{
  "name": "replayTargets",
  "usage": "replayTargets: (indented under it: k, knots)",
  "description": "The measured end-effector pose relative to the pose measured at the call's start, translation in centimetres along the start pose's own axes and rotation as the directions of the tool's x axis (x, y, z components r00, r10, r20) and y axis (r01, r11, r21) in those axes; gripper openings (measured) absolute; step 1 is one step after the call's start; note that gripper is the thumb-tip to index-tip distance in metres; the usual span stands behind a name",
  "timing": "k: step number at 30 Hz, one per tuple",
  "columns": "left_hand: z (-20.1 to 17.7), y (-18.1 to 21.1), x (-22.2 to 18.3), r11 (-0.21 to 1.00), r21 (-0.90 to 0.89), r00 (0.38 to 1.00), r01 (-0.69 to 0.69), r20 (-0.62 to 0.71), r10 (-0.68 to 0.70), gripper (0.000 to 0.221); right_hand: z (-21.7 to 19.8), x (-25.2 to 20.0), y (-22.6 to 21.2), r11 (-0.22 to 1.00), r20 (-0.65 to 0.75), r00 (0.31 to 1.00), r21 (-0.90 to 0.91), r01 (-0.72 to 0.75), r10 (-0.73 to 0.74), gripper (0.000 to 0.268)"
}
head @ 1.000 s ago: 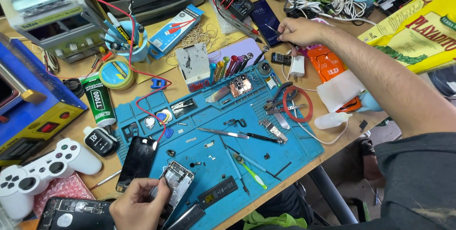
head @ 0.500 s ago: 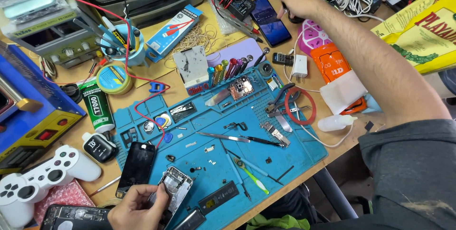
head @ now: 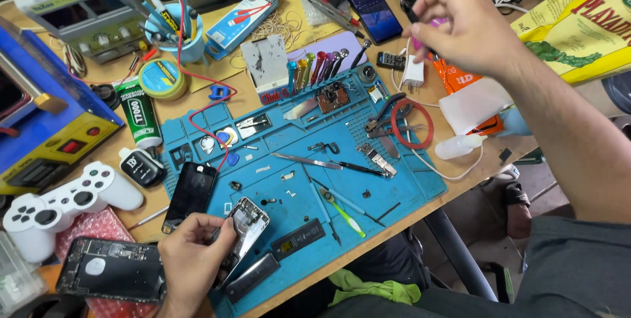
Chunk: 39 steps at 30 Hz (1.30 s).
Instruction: Reinstalling a motherboard into a smartphone chassis and connecting internal ribbon cables.
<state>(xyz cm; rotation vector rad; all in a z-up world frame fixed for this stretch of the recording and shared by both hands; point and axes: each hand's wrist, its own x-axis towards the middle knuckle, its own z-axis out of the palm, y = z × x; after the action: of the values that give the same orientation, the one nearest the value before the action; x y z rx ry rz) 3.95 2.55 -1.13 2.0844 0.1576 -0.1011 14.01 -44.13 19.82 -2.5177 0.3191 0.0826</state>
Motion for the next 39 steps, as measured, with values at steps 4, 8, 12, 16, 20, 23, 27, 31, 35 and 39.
replayTargets:
  k: [4, 8, 12, 16, 20, 23, 27, 31, 35, 39]
  knots:
    - [-0.2, 0.3, 0.2, 0.997, -0.033, 0.997, -0.068, 0.044, 0.07, 0.01, 4.1, -6.5, 1.0, 0.999, 0.086, 0.996, 0.001, 0.04, -0.04, 0.018]
    - [-0.4, 1.0, 0.0, 0.988, -0.006, 0.985, -0.157, 0.073, 0.157, 0.007, 9.8, -10.7, 3.7, 0.939, 0.323, 0.889, -0.003, 0.344, -0.324, 0.044]
    - [-0.6, 1.5, 0.0, 0.972, -0.013, 0.969, -0.234, 0.078, 0.234, 0.011, 14.2, -12.3, 5.4, 0.824, 0.537, 0.715, -0.064, 0.564, -0.447, 0.058]
    - [-0.6, 1.1, -0.1, 0.972, 0.014, 0.969, -0.235, 0.074, 0.234, 0.012, 16.8, -11.6, 3.9, 0.716, 0.689, 0.602, -0.173, 0.677, -0.403, 0.068]
    - [-0.4, 0.9, -0.2, 0.958, -0.022, 0.955, -0.287, 0.067, 0.288, 0.014, 18.8, -11.5, 1.7, 0.564, 0.74, 0.534, -0.255, 0.785, -0.408, 0.066]
    - [-0.4, 0.8, -0.3, 0.949, -0.049, 0.947, -0.312, 0.071, 0.315, 0.016, 19.9, -11.1, 0.3, 0.412, 0.795, 0.47, -0.309, 0.857, -0.383, 0.09]
    - [-0.5, 0.9, -0.3, 0.935, -0.081, 0.933, -0.345, 0.077, 0.351, 0.017, 20.2, -11.0, -0.6, 0.278, 0.812, 0.411, -0.318, 0.907, -0.415, 0.091]
    - [-0.4, 0.7, -0.3, 0.928, -0.083, 0.926, -0.364, 0.072, 0.37, 0.019, 20.1, -11.1, -1.1, 0.205, 0.851, 0.382, -0.327, 0.923, -0.362, 0.101]
    - [-0.4, 0.6, -0.3, 0.926, -0.073, 0.923, -0.371, 0.08, 0.376, 0.02, 20.3, -11.3, -1.5, 0.184, 0.884, 0.382, -0.342, 0.922, -0.271, 0.105]
    - [-0.4, 0.7, -0.4, 0.927, -0.094, 0.924, -0.362, 0.095, 0.371, 0.018, 20.3, -11.4, -2.1, 0.182, 0.901, 0.392, -0.36, 0.915, -0.184, 0.116]
